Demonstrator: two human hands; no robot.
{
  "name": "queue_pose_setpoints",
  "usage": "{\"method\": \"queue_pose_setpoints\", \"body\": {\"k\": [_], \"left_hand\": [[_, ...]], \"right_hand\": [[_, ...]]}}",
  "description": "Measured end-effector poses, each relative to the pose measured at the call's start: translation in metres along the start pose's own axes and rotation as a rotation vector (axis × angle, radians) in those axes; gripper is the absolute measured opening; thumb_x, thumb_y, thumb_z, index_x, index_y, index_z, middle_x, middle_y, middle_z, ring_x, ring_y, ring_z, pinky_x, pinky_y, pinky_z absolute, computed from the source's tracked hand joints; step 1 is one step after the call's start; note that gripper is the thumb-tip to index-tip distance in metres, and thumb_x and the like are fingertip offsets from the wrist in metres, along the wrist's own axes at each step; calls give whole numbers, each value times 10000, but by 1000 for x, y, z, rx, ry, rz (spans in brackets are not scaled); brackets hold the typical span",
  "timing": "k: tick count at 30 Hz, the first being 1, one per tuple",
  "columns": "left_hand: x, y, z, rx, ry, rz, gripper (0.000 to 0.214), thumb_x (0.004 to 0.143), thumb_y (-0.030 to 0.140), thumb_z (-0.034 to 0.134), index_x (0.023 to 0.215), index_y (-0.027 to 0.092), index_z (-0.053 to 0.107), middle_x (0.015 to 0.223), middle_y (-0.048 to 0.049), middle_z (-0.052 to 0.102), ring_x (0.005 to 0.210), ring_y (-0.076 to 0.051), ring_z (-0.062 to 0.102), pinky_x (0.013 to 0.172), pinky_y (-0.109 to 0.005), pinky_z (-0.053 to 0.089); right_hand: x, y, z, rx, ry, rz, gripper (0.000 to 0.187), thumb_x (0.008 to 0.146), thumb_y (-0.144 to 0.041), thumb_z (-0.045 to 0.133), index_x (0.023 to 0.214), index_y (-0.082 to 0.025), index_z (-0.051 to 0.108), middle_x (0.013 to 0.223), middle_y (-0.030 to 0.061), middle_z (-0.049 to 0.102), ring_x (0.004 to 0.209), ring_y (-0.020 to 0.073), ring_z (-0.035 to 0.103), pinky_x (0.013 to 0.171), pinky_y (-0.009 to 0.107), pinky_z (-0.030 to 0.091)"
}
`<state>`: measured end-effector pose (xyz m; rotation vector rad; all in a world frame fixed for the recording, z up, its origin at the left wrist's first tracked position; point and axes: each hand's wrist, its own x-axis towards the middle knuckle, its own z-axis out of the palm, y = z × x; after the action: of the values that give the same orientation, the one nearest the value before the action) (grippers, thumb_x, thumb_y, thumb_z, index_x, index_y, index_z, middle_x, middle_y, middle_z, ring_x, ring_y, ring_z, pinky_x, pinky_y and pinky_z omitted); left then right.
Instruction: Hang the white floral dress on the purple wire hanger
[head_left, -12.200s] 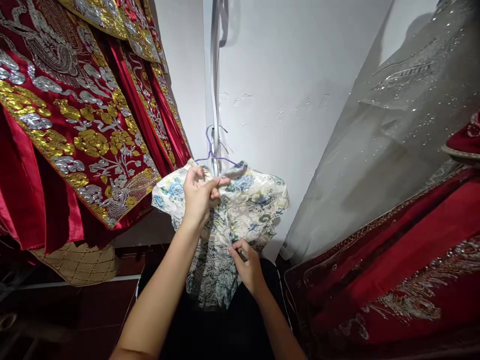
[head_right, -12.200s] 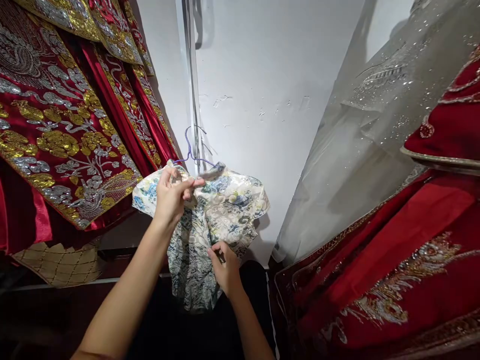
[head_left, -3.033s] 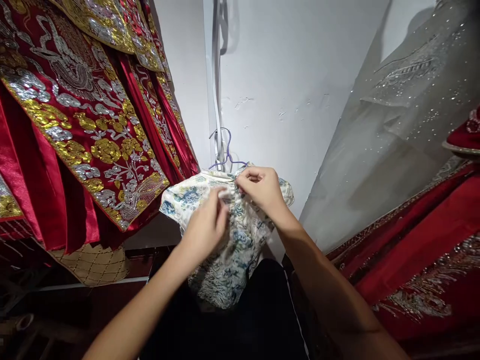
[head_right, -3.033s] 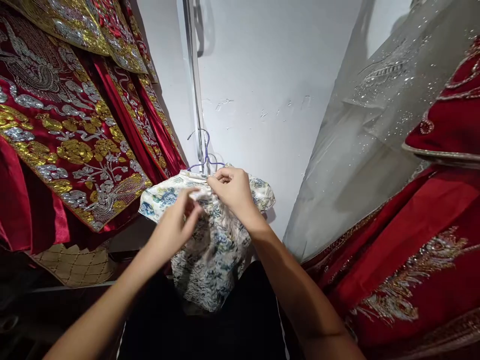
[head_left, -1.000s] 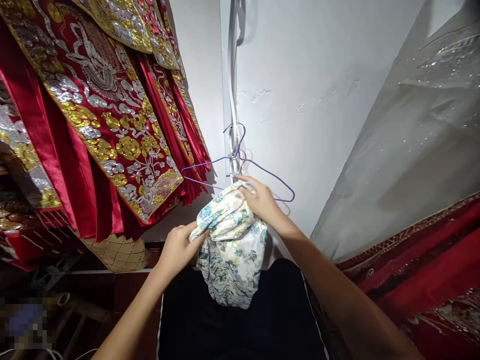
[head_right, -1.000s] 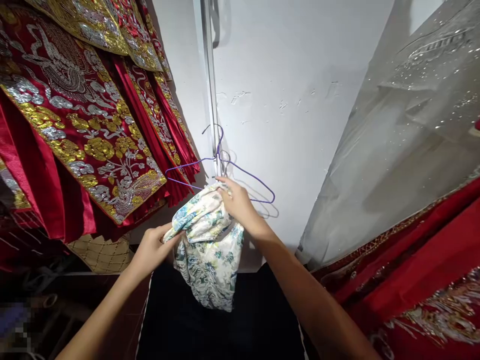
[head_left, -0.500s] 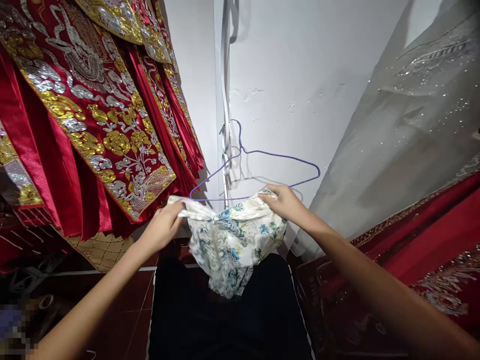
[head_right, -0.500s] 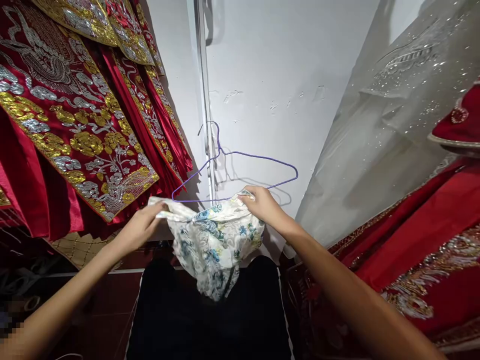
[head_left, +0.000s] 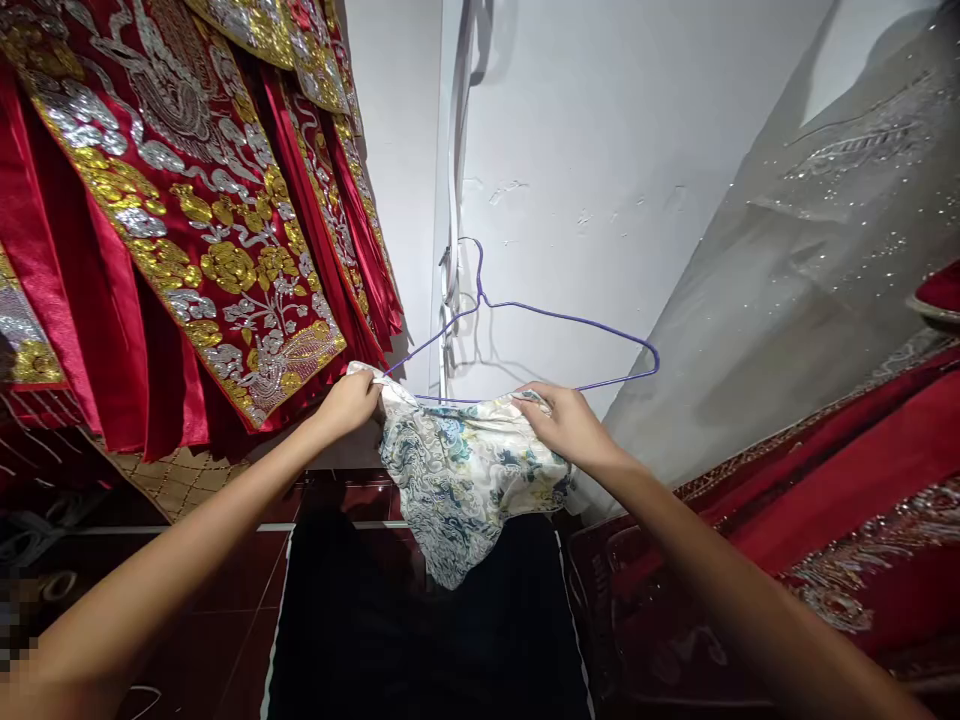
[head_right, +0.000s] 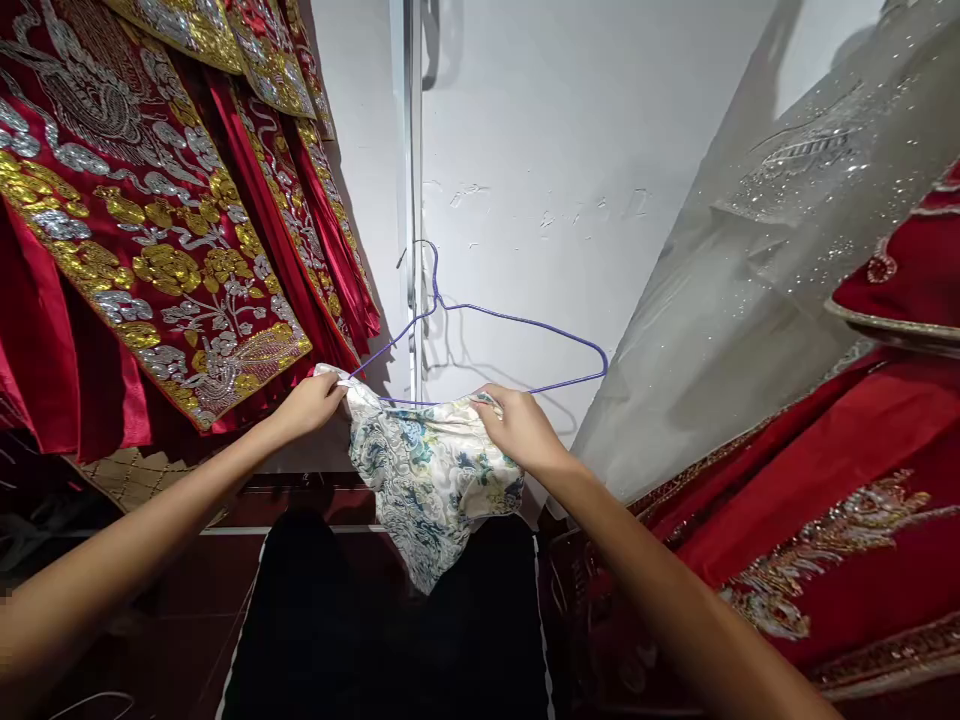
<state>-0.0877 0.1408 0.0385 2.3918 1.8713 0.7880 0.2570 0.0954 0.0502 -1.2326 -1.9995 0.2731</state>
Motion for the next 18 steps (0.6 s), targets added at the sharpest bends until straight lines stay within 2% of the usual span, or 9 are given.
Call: {"method": "queue_pose_setpoints", "body": {"k": [3, 5, 8, 11, 13, 14, 16, 18], "left_hand": [[-9, 13, -11, -152, 137, 196, 164, 925, 285, 439, 887, 190, 568, 1012, -122, 657, 957, -261, 607, 864, -355, 446], [-8, 25, -22, -274, 196, 316, 166, 932, 282, 448, 1002, 188, 566, 1063, -105, 647, 977, -237, 598, 891, -344, 444], [6, 34, -34, -346, 262, 356, 254, 951, 262, 434, 1171, 178, 529, 1050, -85, 644, 936, -204, 605, 875, -315, 445], [21, 25, -40, -269, 280, 422, 259, 955, 229, 406, 1148, 187, 574, 1051, -93, 640, 966, -219, 599, 875, -318, 437], [25, 16, -43, -163, 252, 454, 251, 950, 211, 392, 1098, 192, 593, 1028, -102, 626, 955, -234, 583, 850, -326, 438], [26, 13, -45, -112, 236, 458, 250, 949, 206, 387, 1094, 192, 590, 1009, -103, 614, 930, -236, 574, 829, -328, 439], [24, 11, -51, -25, 203, 467, 245, 948, 205, 385, 1100, 195, 577, 982, -100, 588, 887, -234, 556, 792, -329, 438], [23, 13, -57, 11, 220, 460, 222, 952, 225, 394, 1077, 197, 576, 1002, -106, 566, 895, -235, 544, 778, -331, 436]], "right_hand": [[-4, -8, 7, 46, -22, -3, 235, 904, -336, 532, 950, -218, 731, 930, 56, 757, 846, 258, 677, 783, 348, 485], [-9, -21, 9, 93, -42, 9, 236, 912, -348, 532, 955, -231, 732, 959, 52, 755, 882, 258, 682, 785, 347, 497], [-15, -42, 3, 80, -93, 6, 271, 876, -402, 603, 1076, -273, 731, 1086, 53, 738, 984, 285, 676, 818, 377, 518], [-19, -46, -17, -23, -120, -19, 615, 755, -432, 747, 1346, -345, 598, 1259, 77, 673, 1079, 341, 643, 858, 458, 532], [-17, -33, -36, -66, -2, -1, 815, 709, -409, 791, 1457, -334, 477, 1289, 118, 647, 1043, 349, 651, 826, 486, 548], [-15, -22, -46, -79, 83, 19, 825, 707, -396, 793, 1462, -304, 474, 1267, 136, 654, 1015, 346, 658, 810, 488, 552], [-8, 0, -67, -101, 191, 84, 648, 723, -401, 775, 1325, -220, 619, 1135, 151, 705, 949, 341, 673, 772, 472, 554], [1, 19, -86, -43, 125, 184, 413, 736, -448, 762, 1028, -157, 747, 937, 141, 741, 852, 324, 689, 701, 424, 553]]}}
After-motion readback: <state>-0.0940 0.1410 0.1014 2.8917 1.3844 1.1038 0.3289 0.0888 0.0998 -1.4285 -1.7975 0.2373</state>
